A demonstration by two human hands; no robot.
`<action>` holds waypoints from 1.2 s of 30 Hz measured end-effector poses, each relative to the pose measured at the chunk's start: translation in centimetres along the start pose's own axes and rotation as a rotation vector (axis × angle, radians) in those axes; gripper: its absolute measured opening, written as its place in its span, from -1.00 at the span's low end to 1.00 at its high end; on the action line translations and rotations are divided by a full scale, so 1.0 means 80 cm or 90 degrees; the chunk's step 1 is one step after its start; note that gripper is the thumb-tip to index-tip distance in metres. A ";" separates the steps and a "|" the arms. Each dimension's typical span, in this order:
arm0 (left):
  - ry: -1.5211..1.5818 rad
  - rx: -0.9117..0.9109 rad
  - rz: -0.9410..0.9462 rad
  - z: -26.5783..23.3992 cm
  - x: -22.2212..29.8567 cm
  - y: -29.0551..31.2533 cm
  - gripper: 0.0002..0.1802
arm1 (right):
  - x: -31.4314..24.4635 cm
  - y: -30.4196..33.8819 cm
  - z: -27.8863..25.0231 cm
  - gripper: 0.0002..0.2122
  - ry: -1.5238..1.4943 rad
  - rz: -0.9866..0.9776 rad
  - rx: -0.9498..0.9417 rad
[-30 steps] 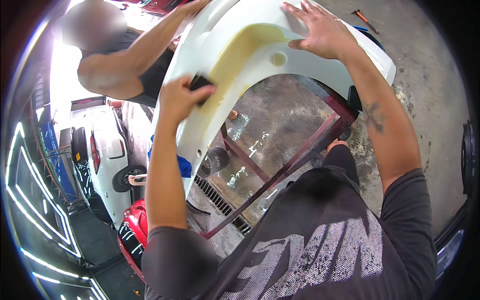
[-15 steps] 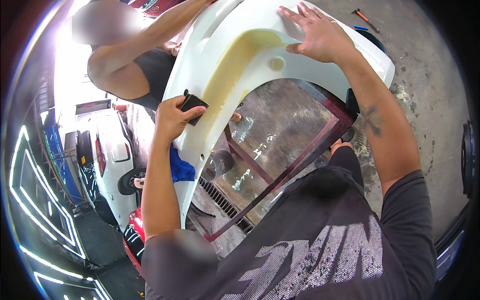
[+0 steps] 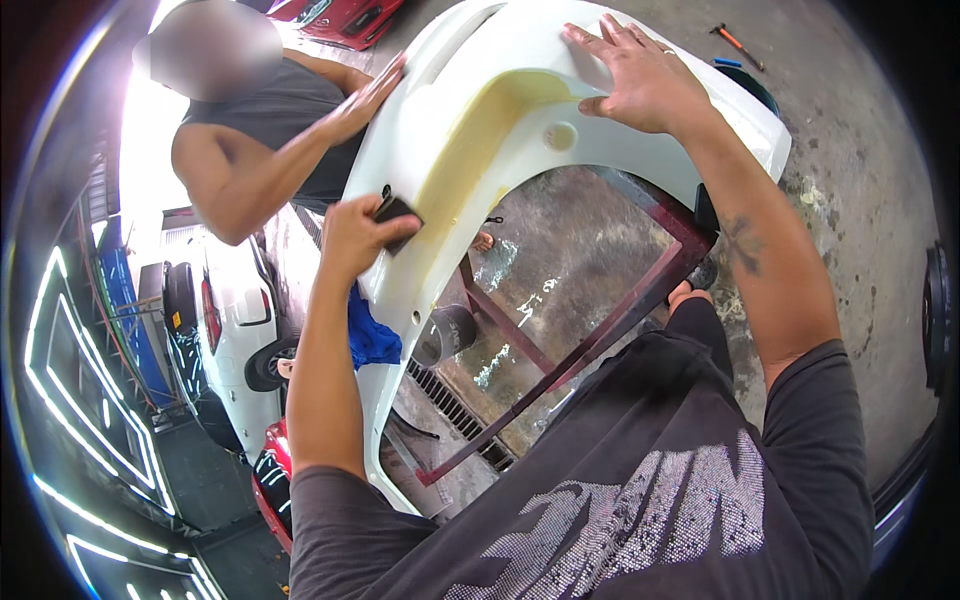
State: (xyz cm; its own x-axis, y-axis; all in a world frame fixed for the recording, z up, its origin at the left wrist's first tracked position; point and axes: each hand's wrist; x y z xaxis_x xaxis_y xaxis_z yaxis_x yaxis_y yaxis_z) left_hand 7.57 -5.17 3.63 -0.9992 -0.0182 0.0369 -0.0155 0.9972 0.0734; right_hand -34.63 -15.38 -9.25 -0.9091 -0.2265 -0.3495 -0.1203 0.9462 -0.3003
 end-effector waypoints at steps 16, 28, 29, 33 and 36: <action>0.016 0.068 0.076 0.013 0.071 -0.091 -0.21 | -0.001 0.000 0.011 -0.03 -0.012 -0.022 0.016; -0.203 0.185 0.092 0.033 -0.016 0.074 -0.34 | -0.005 0.010 -0.040 -0.05 -0.121 -0.042 -0.034; -0.218 0.227 0.084 0.035 0.000 0.075 -0.30 | -0.014 0.020 -0.046 -0.06 -0.108 -0.033 -0.017; -0.137 0.373 0.223 0.060 0.117 -0.044 -0.16 | -0.019 0.009 -0.053 -0.07 -0.140 -0.053 -0.068; -0.159 0.427 0.222 0.065 0.121 -0.042 -0.20 | -0.006 0.016 -0.048 -0.08 -0.124 -0.052 -0.005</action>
State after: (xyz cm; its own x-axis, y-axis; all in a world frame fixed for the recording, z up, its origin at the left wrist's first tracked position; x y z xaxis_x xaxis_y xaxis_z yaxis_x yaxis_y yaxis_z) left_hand -2.22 -8.29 -1.45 -0.9284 0.2400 -0.2836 0.3591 0.7753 -0.5195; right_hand -35.93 -13.16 -6.05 -0.8016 -0.3426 -0.4900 -0.1949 0.9245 -0.3276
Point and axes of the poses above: each hand's wrist, its own y-axis away from the middle knuckle, its own z-axis out of the palm, x = y × z, and after that the axes turned 11 degrees about x, right-handed
